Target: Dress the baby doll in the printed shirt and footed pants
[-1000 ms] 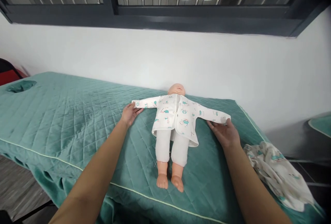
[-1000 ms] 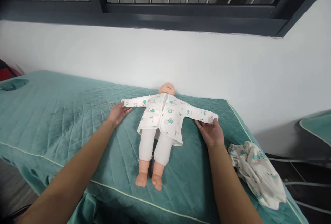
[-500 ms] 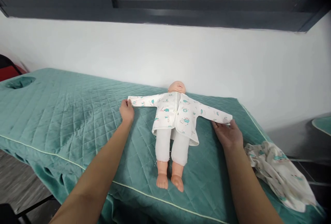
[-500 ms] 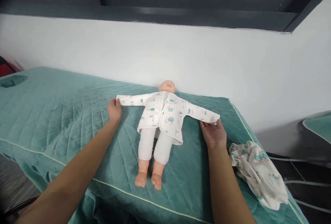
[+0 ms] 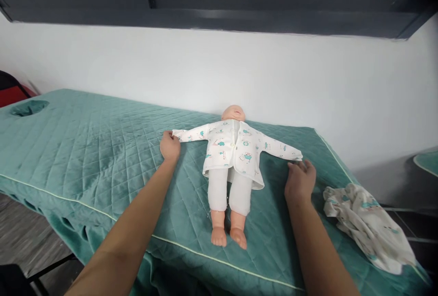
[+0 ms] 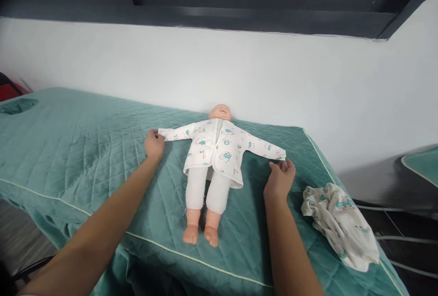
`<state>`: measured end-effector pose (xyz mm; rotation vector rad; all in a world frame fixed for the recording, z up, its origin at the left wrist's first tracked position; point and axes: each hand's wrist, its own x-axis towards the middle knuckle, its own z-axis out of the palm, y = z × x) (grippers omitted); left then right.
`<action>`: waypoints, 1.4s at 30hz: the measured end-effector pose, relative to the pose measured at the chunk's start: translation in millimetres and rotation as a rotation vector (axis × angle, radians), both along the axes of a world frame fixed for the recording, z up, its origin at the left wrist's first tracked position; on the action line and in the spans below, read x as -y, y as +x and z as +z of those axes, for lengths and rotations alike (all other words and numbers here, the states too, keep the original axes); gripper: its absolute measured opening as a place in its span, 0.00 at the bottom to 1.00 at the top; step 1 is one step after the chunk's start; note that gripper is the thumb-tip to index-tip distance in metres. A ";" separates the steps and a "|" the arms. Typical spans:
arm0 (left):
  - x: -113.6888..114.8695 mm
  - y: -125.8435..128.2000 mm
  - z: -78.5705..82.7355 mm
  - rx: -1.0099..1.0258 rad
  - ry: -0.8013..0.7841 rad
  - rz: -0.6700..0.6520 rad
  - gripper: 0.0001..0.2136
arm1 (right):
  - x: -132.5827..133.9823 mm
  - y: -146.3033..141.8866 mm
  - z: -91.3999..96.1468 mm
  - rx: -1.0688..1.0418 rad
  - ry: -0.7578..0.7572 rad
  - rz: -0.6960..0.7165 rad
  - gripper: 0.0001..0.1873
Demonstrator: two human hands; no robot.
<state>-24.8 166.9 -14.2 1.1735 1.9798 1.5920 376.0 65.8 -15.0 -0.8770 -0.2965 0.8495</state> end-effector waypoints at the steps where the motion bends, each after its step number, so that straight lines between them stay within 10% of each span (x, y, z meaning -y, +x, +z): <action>1: 1.7 1.2 2.7 -0.011 0.005 -0.010 0.08 | 4.9 -9.1 -0.8 0.085 -0.017 -0.039 0.29; 9: 58.7 38.0 6.6 -0.084 0.103 -0.347 0.18 | 80.8 -82.7 8.7 0.977 -0.098 0.426 0.35; 18: 131.2 51.4 0.8 0.264 0.112 -0.672 0.27 | 85.1 -91.0 1.8 1.128 -0.137 0.163 0.19; 28: 131.5 72.4 15.1 0.094 0.229 -0.732 0.26 | 84.3 -89.0 4.7 1.103 -0.289 -0.031 0.10; 42: 115.1 103.1 16.6 0.097 0.391 -0.571 0.03 | 57.2 -115.6 21.4 1.364 0.038 -0.087 0.08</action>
